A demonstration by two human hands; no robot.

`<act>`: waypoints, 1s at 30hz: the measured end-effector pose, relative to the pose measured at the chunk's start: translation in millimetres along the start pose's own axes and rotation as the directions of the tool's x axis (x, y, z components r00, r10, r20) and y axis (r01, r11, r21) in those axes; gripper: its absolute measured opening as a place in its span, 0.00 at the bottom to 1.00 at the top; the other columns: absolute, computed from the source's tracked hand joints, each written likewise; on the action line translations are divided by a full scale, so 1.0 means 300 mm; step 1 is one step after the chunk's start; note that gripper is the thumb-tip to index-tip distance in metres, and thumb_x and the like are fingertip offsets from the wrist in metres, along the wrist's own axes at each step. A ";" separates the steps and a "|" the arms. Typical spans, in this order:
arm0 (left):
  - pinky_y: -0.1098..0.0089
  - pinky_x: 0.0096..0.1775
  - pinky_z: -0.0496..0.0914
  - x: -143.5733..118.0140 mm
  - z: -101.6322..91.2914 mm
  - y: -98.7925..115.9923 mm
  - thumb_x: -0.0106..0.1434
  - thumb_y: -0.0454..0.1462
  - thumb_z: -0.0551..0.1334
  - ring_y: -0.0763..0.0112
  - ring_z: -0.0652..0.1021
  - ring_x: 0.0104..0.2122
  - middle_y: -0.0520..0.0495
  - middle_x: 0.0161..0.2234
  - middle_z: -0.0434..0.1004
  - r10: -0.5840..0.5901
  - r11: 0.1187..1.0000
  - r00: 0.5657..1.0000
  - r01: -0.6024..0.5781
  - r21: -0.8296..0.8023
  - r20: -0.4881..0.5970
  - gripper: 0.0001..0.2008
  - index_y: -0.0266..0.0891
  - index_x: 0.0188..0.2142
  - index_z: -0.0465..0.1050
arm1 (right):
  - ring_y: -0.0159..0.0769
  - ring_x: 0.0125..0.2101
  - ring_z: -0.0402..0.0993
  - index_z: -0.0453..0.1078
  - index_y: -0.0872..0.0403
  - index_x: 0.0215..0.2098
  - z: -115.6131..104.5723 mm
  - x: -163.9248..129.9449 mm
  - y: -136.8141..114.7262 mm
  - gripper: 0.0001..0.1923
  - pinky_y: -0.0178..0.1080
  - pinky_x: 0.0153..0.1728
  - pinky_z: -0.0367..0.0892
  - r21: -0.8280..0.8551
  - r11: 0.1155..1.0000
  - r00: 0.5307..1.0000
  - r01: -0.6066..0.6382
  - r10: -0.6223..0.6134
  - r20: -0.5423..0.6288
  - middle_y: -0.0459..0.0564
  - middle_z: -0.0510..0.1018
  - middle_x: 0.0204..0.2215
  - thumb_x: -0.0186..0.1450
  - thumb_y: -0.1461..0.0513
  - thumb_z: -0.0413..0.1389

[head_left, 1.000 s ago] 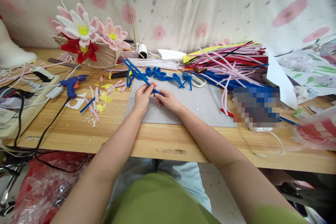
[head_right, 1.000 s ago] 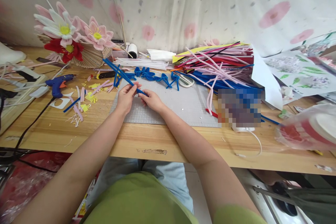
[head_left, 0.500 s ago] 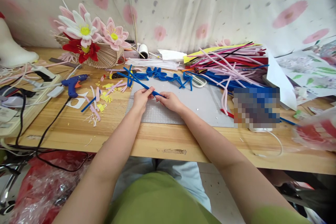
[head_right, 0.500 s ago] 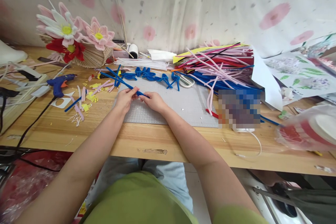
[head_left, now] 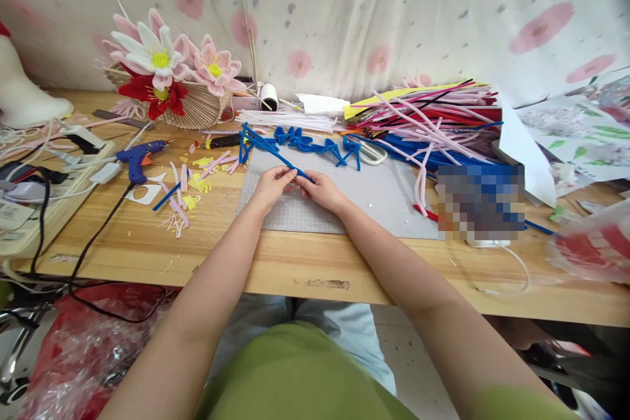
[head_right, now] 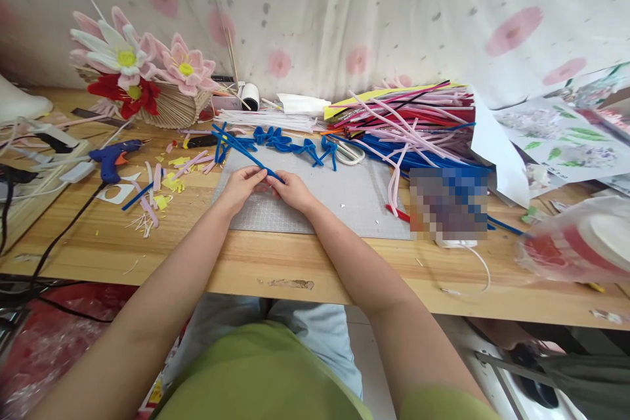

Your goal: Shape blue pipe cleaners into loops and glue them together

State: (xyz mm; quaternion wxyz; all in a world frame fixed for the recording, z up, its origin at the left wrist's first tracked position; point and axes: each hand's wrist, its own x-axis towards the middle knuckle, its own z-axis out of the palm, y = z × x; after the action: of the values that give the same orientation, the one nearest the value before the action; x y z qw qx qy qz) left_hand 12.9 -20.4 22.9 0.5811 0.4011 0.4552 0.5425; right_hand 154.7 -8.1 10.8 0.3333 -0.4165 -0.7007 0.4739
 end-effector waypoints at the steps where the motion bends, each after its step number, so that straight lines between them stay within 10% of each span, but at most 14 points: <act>1: 0.72 0.29 0.69 0.001 0.001 -0.001 0.40 0.43 0.71 0.76 0.73 0.24 0.50 0.23 0.74 0.008 1.000 1.000 -0.008 0.000 -0.013 0.15 0.34 0.23 0.73 | 0.25 0.17 0.56 0.62 0.54 0.24 -0.001 0.002 -0.001 0.19 0.32 0.22 0.54 -0.005 1.000 1.000 0.000 0.000 0.015 0.40 0.63 0.15 0.61 0.48 0.47; 7: 0.71 0.31 0.67 0.021 0.008 -0.010 0.42 0.37 0.70 0.76 0.72 0.23 0.51 0.20 0.71 0.009 0.995 0.972 -0.032 -0.094 -0.236 0.11 0.36 0.19 0.69 | 0.25 0.17 0.54 0.65 0.55 0.28 0.000 0.002 -0.003 0.18 0.32 0.21 0.54 0.000 1.000 0.995 0.031 -0.031 0.095 0.39 0.60 0.14 0.62 0.50 0.46; 13: 0.72 0.29 0.65 0.015 0.020 -0.004 0.46 0.38 0.67 0.77 0.69 0.20 0.53 0.17 0.67 -0.062 0.975 0.980 0.019 -0.221 -0.188 0.12 0.36 0.18 0.65 | 0.25 0.18 0.57 0.64 0.56 0.28 0.014 0.006 -0.006 0.16 0.32 0.24 0.56 0.007 0.997 0.991 0.083 -0.083 0.101 0.40 0.64 0.15 0.61 0.51 0.48; 23: 0.74 0.29 0.61 0.033 -0.009 -0.014 0.51 0.39 0.65 0.78 0.64 0.21 0.56 0.17 0.63 0.265 0.964 0.920 -0.242 0.112 -0.289 0.13 0.38 0.18 0.63 | 0.23 0.15 0.53 0.65 0.55 0.31 -0.002 -0.010 -0.031 0.18 0.30 0.18 0.51 0.181 0.983 0.984 -0.006 -0.026 0.177 0.38 0.59 0.14 0.60 0.48 0.49; 30: 0.74 0.35 0.61 0.018 -0.014 -0.016 0.52 0.37 0.64 0.75 0.67 0.28 0.52 0.26 0.65 0.556 0.801 0.788 -0.421 0.426 -0.266 0.08 0.39 0.21 0.67 | 0.24 0.18 0.61 0.66 0.56 0.30 0.002 -0.005 -0.020 0.18 0.29 0.17 0.55 0.203 0.978 0.986 -0.047 0.013 0.168 0.44 0.72 0.20 0.54 0.49 0.57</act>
State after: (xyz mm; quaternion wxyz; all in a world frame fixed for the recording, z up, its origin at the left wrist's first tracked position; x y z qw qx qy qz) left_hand 10.1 -15.5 16.7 0.2394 0.4892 0.5245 0.6544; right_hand 153.3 -11.0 16.1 0.3080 -0.3496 -0.6666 0.5818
